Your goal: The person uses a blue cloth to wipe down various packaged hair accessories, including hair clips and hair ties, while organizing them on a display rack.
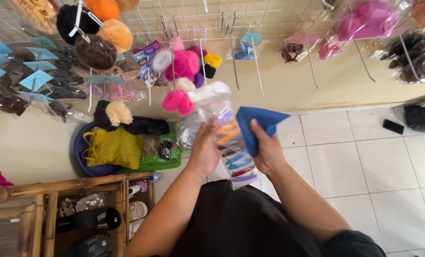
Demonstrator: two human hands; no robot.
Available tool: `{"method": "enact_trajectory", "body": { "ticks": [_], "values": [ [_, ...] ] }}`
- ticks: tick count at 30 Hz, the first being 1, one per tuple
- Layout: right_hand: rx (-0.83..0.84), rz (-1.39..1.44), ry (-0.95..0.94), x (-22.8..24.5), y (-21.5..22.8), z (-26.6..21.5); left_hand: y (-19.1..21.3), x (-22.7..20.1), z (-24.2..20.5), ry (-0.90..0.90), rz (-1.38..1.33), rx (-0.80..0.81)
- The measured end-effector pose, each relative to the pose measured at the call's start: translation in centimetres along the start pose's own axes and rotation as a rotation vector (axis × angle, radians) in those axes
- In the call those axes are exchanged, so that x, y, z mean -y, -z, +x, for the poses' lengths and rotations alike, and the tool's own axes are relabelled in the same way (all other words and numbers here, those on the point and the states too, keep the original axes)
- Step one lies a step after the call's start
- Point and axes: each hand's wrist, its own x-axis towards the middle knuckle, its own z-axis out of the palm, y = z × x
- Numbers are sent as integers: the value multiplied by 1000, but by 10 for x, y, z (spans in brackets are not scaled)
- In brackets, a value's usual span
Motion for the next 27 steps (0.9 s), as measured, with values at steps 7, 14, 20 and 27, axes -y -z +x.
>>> {"method": "enact_trajectory", "body": {
  "ticks": [7,14,20,27],
  "values": [
    [223,-429,616,-44,35,-27,4,2,-1,102,80,-8],
    [444,-1137,1110,-20,-20,-25,-17,7,-22,27,142,193],
    [362,-912,979,-21,-40,-22,-21,-11,-23,9,383,253],
    [480,-1105,1163,-50,-34,-41,17,-11,-12,221,153,206]
  ]
}}
